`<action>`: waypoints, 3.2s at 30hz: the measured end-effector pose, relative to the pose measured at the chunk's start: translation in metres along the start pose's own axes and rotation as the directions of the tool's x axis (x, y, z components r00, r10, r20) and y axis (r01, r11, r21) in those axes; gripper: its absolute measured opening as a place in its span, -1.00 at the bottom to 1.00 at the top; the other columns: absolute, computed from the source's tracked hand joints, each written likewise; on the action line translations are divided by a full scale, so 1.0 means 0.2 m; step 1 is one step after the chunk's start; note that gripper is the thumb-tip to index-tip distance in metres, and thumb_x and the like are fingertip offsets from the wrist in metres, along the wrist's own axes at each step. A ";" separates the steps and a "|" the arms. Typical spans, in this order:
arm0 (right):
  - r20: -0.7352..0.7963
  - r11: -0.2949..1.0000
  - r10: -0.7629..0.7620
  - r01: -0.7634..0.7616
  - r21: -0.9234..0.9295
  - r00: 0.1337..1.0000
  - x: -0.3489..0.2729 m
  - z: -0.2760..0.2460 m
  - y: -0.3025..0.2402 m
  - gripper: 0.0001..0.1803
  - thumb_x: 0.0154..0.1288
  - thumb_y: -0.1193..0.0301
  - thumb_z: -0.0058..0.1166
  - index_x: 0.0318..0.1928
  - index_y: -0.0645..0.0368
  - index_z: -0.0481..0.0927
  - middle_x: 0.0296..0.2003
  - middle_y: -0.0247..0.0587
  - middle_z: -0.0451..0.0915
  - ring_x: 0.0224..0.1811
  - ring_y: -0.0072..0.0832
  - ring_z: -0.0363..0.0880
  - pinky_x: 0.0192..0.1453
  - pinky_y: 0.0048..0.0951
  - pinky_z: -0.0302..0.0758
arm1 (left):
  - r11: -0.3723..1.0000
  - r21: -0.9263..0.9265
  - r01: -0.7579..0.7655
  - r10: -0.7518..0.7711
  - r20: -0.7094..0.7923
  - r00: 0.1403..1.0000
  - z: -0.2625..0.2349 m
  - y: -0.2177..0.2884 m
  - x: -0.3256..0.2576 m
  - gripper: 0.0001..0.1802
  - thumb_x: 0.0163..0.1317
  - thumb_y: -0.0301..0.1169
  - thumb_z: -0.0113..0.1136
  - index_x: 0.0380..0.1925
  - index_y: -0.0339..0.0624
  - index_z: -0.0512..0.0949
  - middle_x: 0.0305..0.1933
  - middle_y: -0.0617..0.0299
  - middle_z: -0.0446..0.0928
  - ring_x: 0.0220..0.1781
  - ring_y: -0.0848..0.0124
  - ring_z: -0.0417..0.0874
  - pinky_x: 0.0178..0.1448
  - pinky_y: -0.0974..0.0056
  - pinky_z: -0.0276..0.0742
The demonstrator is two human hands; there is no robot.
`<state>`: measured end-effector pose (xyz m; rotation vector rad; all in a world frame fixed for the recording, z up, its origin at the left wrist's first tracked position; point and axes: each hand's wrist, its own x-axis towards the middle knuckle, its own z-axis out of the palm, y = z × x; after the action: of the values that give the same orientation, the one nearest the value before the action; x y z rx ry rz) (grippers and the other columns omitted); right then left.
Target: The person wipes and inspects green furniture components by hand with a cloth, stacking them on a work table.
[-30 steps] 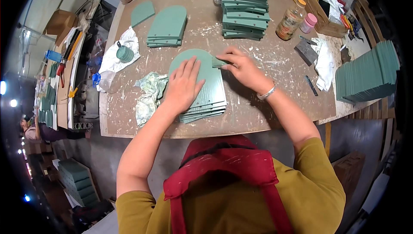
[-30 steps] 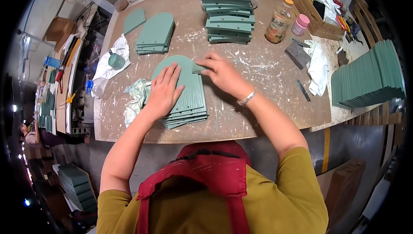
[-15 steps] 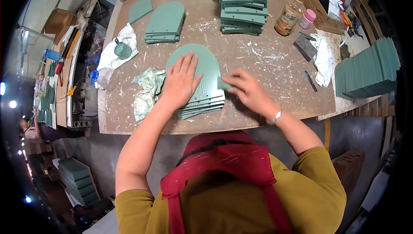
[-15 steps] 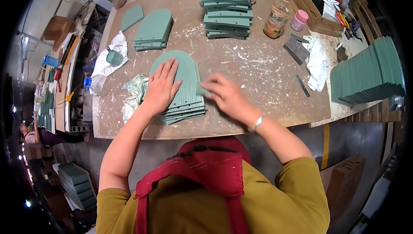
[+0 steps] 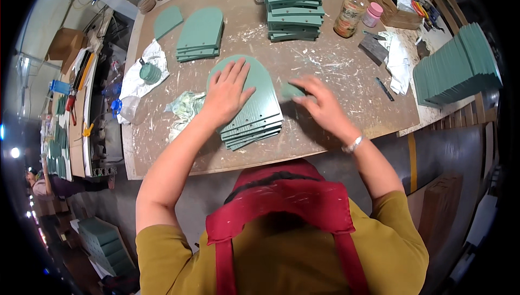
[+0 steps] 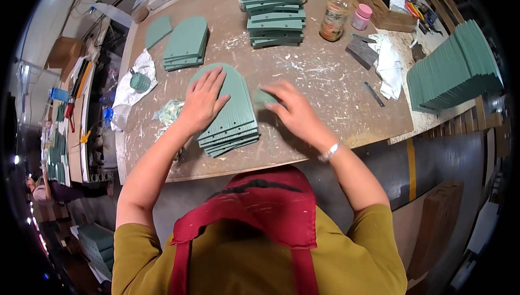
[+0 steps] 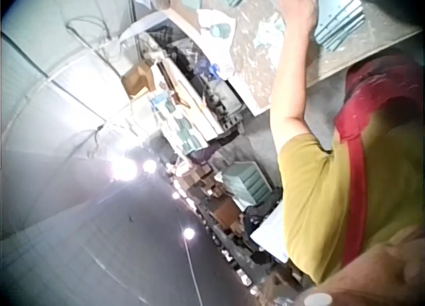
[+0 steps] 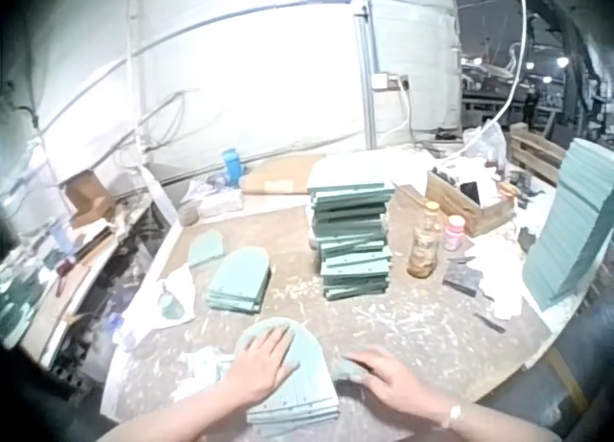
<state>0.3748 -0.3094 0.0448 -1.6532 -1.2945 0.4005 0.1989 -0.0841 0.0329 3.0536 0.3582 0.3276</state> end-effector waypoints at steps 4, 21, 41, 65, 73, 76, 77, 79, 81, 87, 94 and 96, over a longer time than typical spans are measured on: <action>0.048 0.988 0.102 -0.107 0.112 0.994 0.23 -0.01 0.06 -0.56 0.32 0.48 0.15 0.21 0.21 0.55 0.12 -0.06 0.51 0.20 -0.17 0.50 0.32 -0.29 0.42 | 1.000 0.002 -0.010 0.010 -0.011 1.000 0.01 0.02 0.01 -0.31 0.40 -0.12 0.11 0.42 -0.23 0.26 0.54 0.05 0.21 0.52 0.06 0.24 0.50 -0.05 0.15; 0.421 1.000 0.017 -0.008 -0.024 0.907 0.45 -0.06 0.10 -0.50 0.19 0.65 0.21 0.18 0.21 0.59 0.02 -0.10 0.53 0.12 -0.22 0.53 0.26 -0.31 0.45 | 1.000 -0.002 0.019 -0.019 0.054 0.998 0.00 0.02 0.00 -0.30 0.41 -0.11 0.08 0.46 -0.14 0.22 0.57 0.13 0.16 0.56 0.09 0.19 0.53 -0.07 0.10; 0.609 0.995 -0.096 0.101 0.027 0.788 0.53 -0.11 0.23 -0.53 0.22 0.65 0.18 0.17 0.22 0.60 0.01 -0.15 0.52 0.13 -0.26 0.53 0.24 -0.30 0.47 | 0.999 -0.021 0.041 -0.039 0.115 0.993 -0.06 0.04 0.00 -0.33 0.41 -0.12 0.07 0.45 -0.14 0.24 0.56 0.11 0.17 0.55 0.08 0.21 0.53 -0.11 0.12; 0.457 0.995 -0.094 0.102 0.007 0.884 0.47 -0.09 0.20 -0.59 0.25 0.51 0.22 0.13 0.25 0.60 -0.05 -0.03 0.52 0.03 -0.05 0.56 0.14 -0.19 0.49 | 1.000 0.007 0.026 -0.027 0.101 0.995 -0.07 0.05 0.02 -0.32 0.39 -0.11 0.10 0.43 -0.15 0.26 0.55 0.10 0.18 0.54 0.08 0.23 0.50 -0.11 0.17; 0.387 0.986 -0.139 0.165 -0.034 0.911 0.43 -0.06 0.14 -0.58 0.26 0.57 0.20 0.15 0.28 0.58 -0.07 -0.05 0.52 -0.02 -0.16 0.56 0.10 -0.29 0.50 | 0.998 -0.028 0.060 -0.055 0.152 0.987 -0.08 0.05 0.02 -0.31 0.41 -0.13 0.06 0.48 -0.11 0.20 0.59 0.10 0.12 0.58 0.06 0.16 0.56 -0.10 0.06; 0.477 0.998 -0.055 0.059 0.007 0.877 0.40 -0.11 0.16 -0.61 0.32 0.47 0.16 0.15 0.24 0.57 -0.07 0.01 0.50 -0.01 -0.03 0.54 0.11 -0.17 0.47 | 0.999 -0.028 0.032 -0.028 0.130 0.991 -0.06 0.05 0.00 -0.31 0.41 -0.14 0.06 0.47 -0.12 0.20 0.58 0.09 0.13 0.57 0.05 0.17 0.55 -0.10 0.06; 0.482 0.998 -0.052 0.055 0.008 0.875 0.40 -0.09 0.15 -0.61 0.32 0.47 0.16 0.15 0.24 0.57 -0.07 0.01 0.50 -0.01 -0.03 0.54 0.11 -0.17 0.47 | 1.000 -0.010 0.030 -0.028 0.105 0.994 -0.06 0.05 0.00 -0.31 0.40 -0.12 0.09 0.45 -0.12 0.24 0.56 0.10 0.17 0.55 0.07 0.21 0.53 -0.10 0.12; 0.294 0.994 -0.105 0.090 0.065 0.950 0.43 -0.04 0.09 -0.60 0.30 0.50 0.19 0.15 0.22 0.58 -0.07 -0.01 0.51 -0.02 -0.03 0.54 0.11 -0.18 0.48 | 1.000 -0.002 0.018 -0.018 0.079 0.997 -0.05 0.05 0.01 -0.32 0.38 -0.11 0.12 0.43 -0.12 0.27 0.54 0.10 0.20 0.53 0.08 0.24 0.50 -0.10 0.18; 0.266 0.992 -0.119 0.105 0.065 0.957 0.41 0.01 0.14 -0.62 0.28 0.53 0.20 0.12 0.21 0.60 -0.08 -0.03 0.52 -0.04 -0.05 0.55 0.09 -0.21 0.49 | 1.000 0.003 0.013 -0.014 0.075 0.997 -0.06 0.05 0.02 -0.32 0.38 -0.10 0.11 0.43 -0.12 0.27 0.54 0.11 0.20 0.52 0.09 0.25 0.50 -0.10 0.17; 0.256 0.995 -0.103 0.098 0.032 0.961 0.06 0.02 0.06 -0.57 0.24 0.58 0.22 0.15 0.19 0.62 -0.10 -0.06 0.53 -0.08 -0.15 0.57 0.01 -0.30 0.51 | 1.000 0.006 0.026 -0.027 0.070 0.997 -0.04 0.05 0.00 -0.33 0.38 -0.10 0.10 0.42 -0.12 0.28 0.54 0.12 0.20 0.53 0.11 0.24 0.50 -0.10 0.17; 0.220 0.997 -0.019 0.001 0.083 0.975 -0.33 0.01 -0.13 -0.58 0.27 0.53 0.22 0.15 0.19 0.57 -0.05 -0.05 0.51 -0.06 -0.12 0.59 0.00 -0.26 0.55 | 1.000 0.004 0.025 -0.026 0.057 0.998 -0.03 0.06 -0.01 -0.32 0.42 -0.12 0.07 0.45 -0.14 0.23 0.56 0.09 0.17 0.56 0.06 0.19 0.53 -0.08 0.13; 0.093 0.998 0.036 -0.041 0.045 0.995 -0.37 0.02 -0.13 -0.59 0.27 0.54 0.22 0.15 0.21 0.57 -0.03 -0.06 0.51 -0.04 -0.13 0.59 0.02 -0.27 0.55 | 1.000 -0.016 0.025 -0.024 0.072 0.997 -0.06 0.08 -0.01 -0.31 0.41 -0.10 0.09 0.45 -0.14 0.24 0.55 0.08 0.18 0.55 0.05 0.20 0.52 -0.08 0.14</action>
<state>0.3290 -0.3731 0.0435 -1.6391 -1.3125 0.5316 0.1979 -0.0999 0.0444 3.0315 0.3870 0.2178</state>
